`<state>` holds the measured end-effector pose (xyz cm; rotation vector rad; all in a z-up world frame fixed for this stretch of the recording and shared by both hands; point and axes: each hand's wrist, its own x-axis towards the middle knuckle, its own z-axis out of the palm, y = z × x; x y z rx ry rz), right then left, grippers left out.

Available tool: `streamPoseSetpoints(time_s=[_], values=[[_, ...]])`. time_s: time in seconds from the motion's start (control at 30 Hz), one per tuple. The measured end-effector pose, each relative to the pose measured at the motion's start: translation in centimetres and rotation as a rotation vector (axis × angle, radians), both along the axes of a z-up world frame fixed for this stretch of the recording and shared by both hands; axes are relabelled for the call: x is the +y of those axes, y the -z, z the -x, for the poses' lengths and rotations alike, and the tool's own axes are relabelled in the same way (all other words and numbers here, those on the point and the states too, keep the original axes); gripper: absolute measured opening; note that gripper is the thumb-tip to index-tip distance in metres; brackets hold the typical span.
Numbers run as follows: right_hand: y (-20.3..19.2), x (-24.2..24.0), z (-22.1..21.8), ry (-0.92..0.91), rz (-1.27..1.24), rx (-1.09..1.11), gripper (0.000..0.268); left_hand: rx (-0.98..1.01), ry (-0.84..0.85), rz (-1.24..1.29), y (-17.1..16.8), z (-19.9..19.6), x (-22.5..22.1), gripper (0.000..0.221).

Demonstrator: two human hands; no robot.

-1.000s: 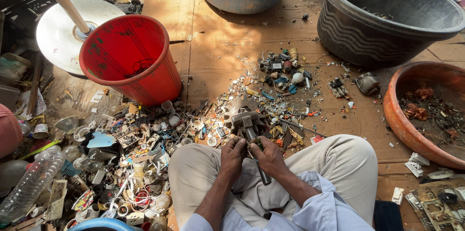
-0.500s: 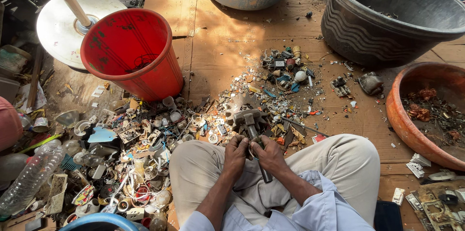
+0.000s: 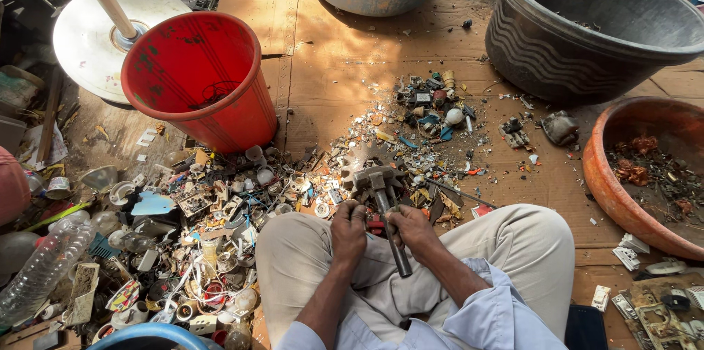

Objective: The person sits on the floor and uses a hammer to repeatedly strike a small electronic component held in their left hand. They break the component into smaller pieces and occasionally use a screwdriver to pry parts apart. The debris is scattered on the floor around them.

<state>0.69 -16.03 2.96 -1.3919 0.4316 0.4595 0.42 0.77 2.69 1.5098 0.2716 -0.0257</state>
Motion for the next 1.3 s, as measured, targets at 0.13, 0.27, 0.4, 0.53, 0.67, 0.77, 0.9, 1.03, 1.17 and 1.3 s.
streamPoseSetpoints(time_s=[0.13,0.27,0.4,0.53,0.67,0.77,0.9,1.03,1.17,1.3], values=[[0.7,-2.7,-2.7,-0.088,0.504,-0.083,0.013,0.091,-0.118,0.421,1.4,-0.8,1.5,0.019],[3.6,-4.0,-5.4,-0.211,0.785,0.043,0.026,0.11,-0.1,0.443,2.0,-0.9,1.3,0.021],[6.6,-2.7,-6.0,-0.303,0.957,0.036,0.031,0.086,-0.095,0.457,1.6,-1.0,1.4,0.022],[8.3,-2.1,-5.8,-0.38,1.006,0.02,0.034,0.108,-0.082,0.449,1.8,-0.7,1.4,0.021],[8.5,-2.2,-5.9,-0.34,1.002,-0.018,0.035,0.117,-0.098,0.599,2.8,-1.3,1.5,0.02],[8.1,-2.4,-5.9,-0.322,0.987,0.007,0.034,0.09,-0.085,0.636,3.4,-1.6,1.6,0.02],[7.2,-2.4,-6.0,-0.256,0.877,0.067,0.03,0.127,-0.092,0.685,3.4,-1.4,1.7,0.019],[6.0,-2.3,-5.8,-0.085,0.651,0.22,0.027,0.133,-0.09,0.679,3.5,-1.4,1.7,0.02],[6.8,-2.4,-6.0,-0.212,0.83,0.105,0.026,0.123,-0.092,0.678,3.5,-1.4,1.6,0.019],[7.4,-1.8,-5.8,-0.34,0.995,0.018,0.024,0.164,-0.086,0.666,3.1,-1.3,1.8,0.019]])
